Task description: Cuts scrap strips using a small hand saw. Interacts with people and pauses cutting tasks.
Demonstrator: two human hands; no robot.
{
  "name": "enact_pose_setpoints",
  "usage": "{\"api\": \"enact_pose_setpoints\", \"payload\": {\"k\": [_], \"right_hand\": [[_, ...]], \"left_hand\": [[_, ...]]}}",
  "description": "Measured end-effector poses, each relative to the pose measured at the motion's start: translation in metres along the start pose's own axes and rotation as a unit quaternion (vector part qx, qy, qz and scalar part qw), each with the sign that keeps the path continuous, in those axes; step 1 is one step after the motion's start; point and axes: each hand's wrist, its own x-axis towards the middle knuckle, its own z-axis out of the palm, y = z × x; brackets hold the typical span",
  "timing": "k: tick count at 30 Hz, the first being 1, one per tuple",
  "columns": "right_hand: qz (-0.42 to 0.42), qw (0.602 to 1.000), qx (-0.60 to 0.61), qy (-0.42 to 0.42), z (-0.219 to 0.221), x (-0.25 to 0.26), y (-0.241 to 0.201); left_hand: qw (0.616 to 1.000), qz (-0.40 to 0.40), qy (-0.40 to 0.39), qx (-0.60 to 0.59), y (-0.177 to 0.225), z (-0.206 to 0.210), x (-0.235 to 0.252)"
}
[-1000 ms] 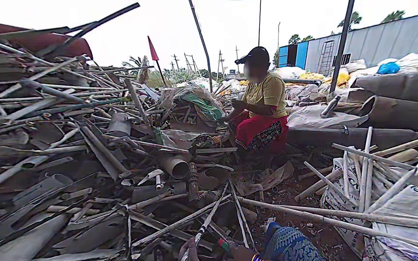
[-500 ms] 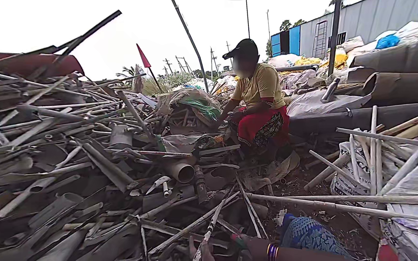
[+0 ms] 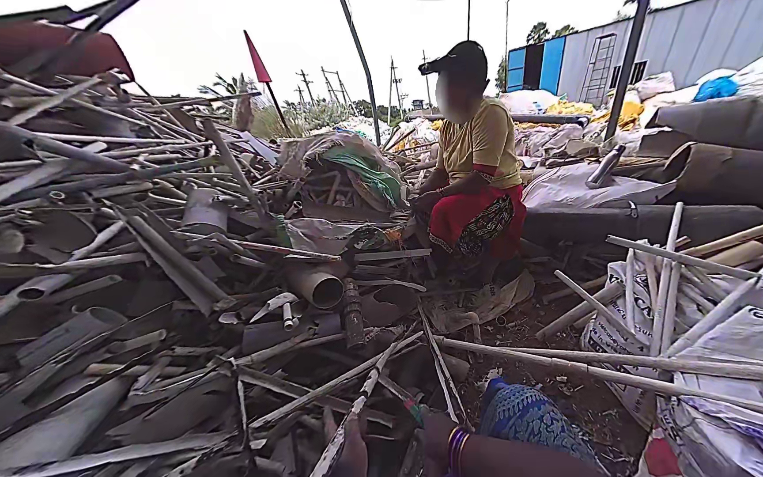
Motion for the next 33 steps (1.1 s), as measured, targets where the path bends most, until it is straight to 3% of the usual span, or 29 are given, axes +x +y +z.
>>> {"api": "enact_pose_setpoints", "payload": {"k": [3,7,12,15,17,20,22,24,26,28,33], "right_hand": [[-0.106,0.993,-0.043,-0.017,0.008,-0.019,-0.01],[-0.015,1.0,0.003,-0.017,0.012,-0.004,-0.005],[-0.129,0.991,-0.029,-0.021,0.005,-0.013,-0.018],[-0.065,0.998,-0.002,-0.022,0.006,-0.004,-0.009],[-0.059,0.998,0.017,-0.031,0.008,-0.009,-0.009],[-0.142,0.989,-0.028,-0.011,0.002,-0.02,-0.019],[-0.079,0.997,-0.015,-0.005,-0.001,-0.011,-0.011],[-0.003,0.999,0.032,-0.005,0.001,0.003,-0.002],[-0.036,0.999,0.014,-0.014,-0.001,0.0,-0.007],[-0.094,0.995,-0.012,-0.011,-0.004,-0.008,-0.013],[-0.034,0.999,0.018,-0.024,0.0,-0.001,-0.007]], "left_hand": [[0.998,0.003,0.02,-0.055,0.001,-0.001,-0.002],[0.993,-0.034,-0.016,-0.113,-0.006,0.0,-0.003],[0.998,0.018,-0.034,-0.057,-0.006,-0.009,0.002],[0.994,0.01,-0.037,-0.099,-0.014,0.0,0.004],[0.997,0.02,-0.051,-0.051,-0.022,-0.004,0.003],[0.994,0.094,-0.027,0.044,-0.05,-0.002,0.024],[0.987,0.121,-0.061,0.08,-0.056,0.001,0.021],[0.987,0.097,-0.099,0.085,-0.041,0.001,0.007],[0.987,0.081,-0.099,0.099,-0.04,0.001,0.009],[0.986,0.148,-0.046,0.067,-0.075,0.009,0.027],[0.995,0.092,-0.046,0.015,-0.064,0.01,0.017]]}}
